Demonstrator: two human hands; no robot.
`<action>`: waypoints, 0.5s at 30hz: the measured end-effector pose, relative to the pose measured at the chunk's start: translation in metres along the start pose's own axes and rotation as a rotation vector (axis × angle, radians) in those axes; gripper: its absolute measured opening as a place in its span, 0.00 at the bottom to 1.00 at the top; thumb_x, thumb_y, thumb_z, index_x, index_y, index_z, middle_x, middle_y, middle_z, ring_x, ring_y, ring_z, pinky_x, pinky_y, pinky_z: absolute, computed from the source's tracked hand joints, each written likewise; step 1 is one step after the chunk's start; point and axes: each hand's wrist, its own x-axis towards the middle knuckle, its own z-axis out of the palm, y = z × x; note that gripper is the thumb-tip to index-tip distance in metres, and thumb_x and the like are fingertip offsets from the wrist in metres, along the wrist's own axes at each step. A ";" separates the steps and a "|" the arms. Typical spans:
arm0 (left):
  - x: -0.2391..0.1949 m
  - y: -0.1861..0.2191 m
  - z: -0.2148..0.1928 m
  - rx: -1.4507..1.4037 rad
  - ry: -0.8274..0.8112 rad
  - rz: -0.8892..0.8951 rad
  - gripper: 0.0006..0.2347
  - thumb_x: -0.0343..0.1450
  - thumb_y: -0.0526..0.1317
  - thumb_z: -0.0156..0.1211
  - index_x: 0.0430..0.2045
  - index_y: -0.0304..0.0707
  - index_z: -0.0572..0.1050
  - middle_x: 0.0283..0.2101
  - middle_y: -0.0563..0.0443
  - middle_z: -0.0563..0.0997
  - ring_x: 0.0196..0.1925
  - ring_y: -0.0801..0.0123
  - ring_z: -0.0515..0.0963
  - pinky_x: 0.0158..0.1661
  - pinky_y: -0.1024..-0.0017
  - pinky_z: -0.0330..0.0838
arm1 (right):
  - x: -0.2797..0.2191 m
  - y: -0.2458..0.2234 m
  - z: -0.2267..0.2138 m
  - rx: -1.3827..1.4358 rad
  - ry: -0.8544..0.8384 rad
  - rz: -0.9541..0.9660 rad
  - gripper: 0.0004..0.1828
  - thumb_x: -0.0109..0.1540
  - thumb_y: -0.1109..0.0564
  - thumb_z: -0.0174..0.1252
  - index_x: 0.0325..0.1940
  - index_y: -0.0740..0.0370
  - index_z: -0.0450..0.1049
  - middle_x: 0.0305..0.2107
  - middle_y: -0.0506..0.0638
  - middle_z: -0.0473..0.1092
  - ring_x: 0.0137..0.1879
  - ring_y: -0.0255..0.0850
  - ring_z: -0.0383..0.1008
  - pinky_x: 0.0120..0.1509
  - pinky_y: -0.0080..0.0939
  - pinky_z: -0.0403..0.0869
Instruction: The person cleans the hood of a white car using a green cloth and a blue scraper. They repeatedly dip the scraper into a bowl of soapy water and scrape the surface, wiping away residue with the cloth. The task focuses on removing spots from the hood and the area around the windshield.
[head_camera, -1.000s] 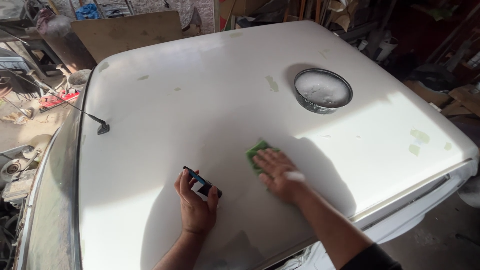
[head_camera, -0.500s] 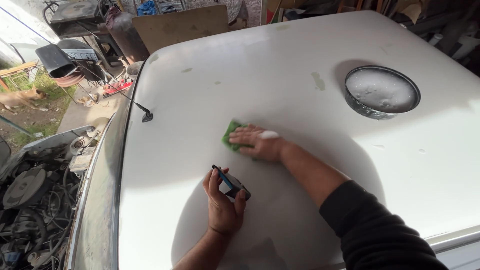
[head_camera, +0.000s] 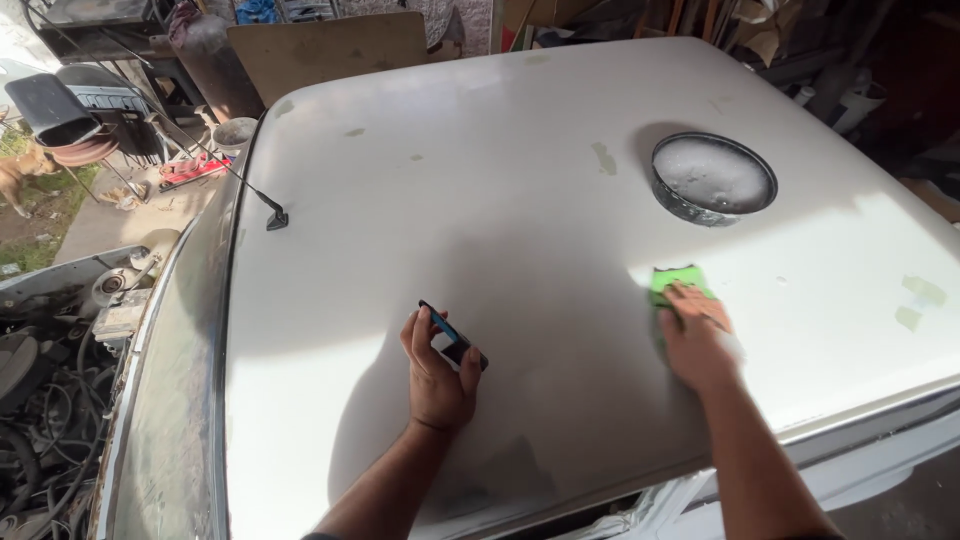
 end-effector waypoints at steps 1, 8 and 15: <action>-0.001 -0.001 0.000 -0.011 -0.013 0.005 0.35 0.72 0.32 0.58 0.71 0.31 0.42 0.67 0.29 0.55 0.65 0.46 0.69 0.61 0.52 0.70 | 0.001 -0.041 0.018 -0.006 0.005 0.016 0.22 0.70 0.49 0.50 0.65 0.58 0.72 0.68 0.55 0.66 0.77 0.50 0.61 0.83 0.49 0.56; 0.005 0.033 -0.034 -0.276 0.258 -0.102 0.35 0.77 0.41 0.52 0.76 0.31 0.37 0.69 0.33 0.58 0.69 0.49 0.67 0.69 0.53 0.65 | -0.037 -0.292 -0.009 0.245 -0.401 -0.598 0.25 0.64 0.45 0.58 0.63 0.54 0.75 0.64 0.50 0.69 0.73 0.50 0.61 0.78 0.53 0.54; -0.052 0.045 -0.125 -0.123 0.515 -0.161 0.36 0.77 0.50 0.56 0.73 0.32 0.43 0.65 0.32 0.62 0.61 0.48 0.74 0.63 0.52 0.78 | -0.045 -0.140 -0.019 0.279 -0.147 -0.481 0.19 0.71 0.47 0.53 0.66 0.49 0.73 0.66 0.47 0.69 0.76 0.44 0.65 0.84 0.54 0.52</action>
